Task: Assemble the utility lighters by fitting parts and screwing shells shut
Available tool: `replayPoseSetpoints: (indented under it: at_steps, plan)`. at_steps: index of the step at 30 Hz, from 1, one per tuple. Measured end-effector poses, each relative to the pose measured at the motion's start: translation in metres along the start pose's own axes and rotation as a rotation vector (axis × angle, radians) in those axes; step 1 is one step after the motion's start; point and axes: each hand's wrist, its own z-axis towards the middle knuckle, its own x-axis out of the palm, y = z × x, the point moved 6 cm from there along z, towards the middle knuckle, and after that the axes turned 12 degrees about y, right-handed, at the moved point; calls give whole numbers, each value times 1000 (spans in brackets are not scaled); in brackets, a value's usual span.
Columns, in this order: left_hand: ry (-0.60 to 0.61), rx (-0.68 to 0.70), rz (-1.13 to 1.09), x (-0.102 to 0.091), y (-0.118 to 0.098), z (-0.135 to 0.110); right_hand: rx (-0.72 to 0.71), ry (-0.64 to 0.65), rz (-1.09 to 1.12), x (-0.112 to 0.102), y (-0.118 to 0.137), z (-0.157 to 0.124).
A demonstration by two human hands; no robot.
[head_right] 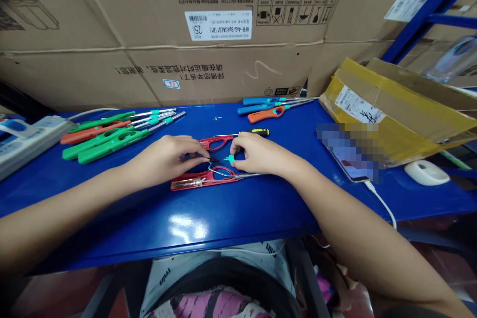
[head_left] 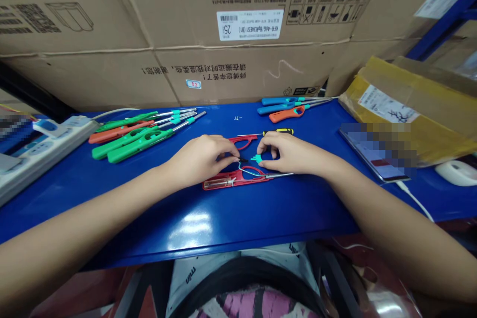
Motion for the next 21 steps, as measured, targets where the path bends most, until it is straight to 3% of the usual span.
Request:
replayPoseSetpoints:
  at_steps: [5,13,21]
  plan:
    - [-85,56,-77,3,-11,-18,-5,4,11,1,1,-1]
    - [-125,-8,-308,16,-5,-27,16,14,26,0,0,0]
    - [-194,93,-174,18,-17,-31,21,10,11,1,-2,0]
